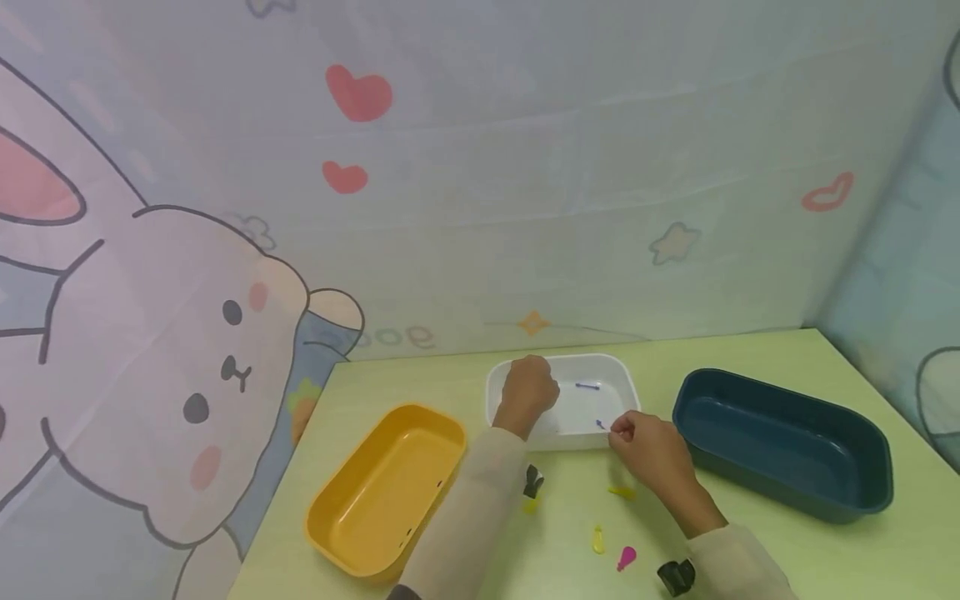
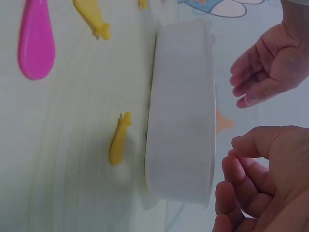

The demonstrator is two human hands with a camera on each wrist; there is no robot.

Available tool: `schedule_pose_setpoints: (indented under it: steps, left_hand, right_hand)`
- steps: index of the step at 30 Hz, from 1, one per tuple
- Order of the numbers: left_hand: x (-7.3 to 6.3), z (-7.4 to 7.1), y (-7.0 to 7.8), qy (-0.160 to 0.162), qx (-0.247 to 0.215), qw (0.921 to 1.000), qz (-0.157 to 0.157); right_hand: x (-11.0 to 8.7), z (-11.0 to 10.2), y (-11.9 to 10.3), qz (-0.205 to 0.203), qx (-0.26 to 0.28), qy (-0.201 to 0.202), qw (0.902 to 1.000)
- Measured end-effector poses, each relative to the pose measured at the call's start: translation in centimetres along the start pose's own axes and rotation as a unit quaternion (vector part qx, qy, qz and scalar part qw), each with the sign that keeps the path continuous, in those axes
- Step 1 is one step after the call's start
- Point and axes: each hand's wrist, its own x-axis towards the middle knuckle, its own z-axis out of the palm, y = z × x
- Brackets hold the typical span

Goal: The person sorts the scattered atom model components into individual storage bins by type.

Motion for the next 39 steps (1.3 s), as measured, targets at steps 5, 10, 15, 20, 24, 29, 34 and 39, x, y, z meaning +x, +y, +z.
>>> schedule_pose_setpoints:
  steps: [5,10,15,20,24,29,34,39]
  left_hand:
    - [0.2,0.6,1.5,-0.003,0.023,0.9994,0.028]
    - [0.3,1.3,2.9,0.003,0.041,0.9982,0.044]
    - [0.2,2.2,4.2,0.012,0.056,0.9959,0.069]
    - [0.3,3.0,5.6,0.015,0.074,0.9929,0.092]
    - [0.3,3.8,6.7,-0.001,0.065,0.9940,0.088]
    - [0.5,5.3,8.1,-0.009,0.073,0.9940,0.080]
    - [0.5,6.2,9.4,-0.017,0.107,0.9889,0.102]
    - [0.4,7.1,10.9,-0.029,0.117,0.9857,0.118]
  right_hand:
    - [-0.6,-0.2,0.4,0.012,-0.001,-0.004,0.9999]
    - [-1.0,-0.2,1.0,0.017,0.001,-0.009,0.9998]
    - [-1.4,0.0,1.8,0.026,0.002,-0.012,0.9996]
    - [-2.0,0.4,2.3,0.032,0.006,-0.012,0.9994]
    - [-2.6,0.7,2.4,0.029,0.011,-0.014,0.9994]
    - [-3.3,1.1,2.8,0.034,0.024,-0.020,0.9989]
    - [-3.8,1.7,3.4,0.038,0.024,-0.021,0.9988]
    - [-4.3,2.2,3.8,0.045,0.017,-0.028,0.9985]
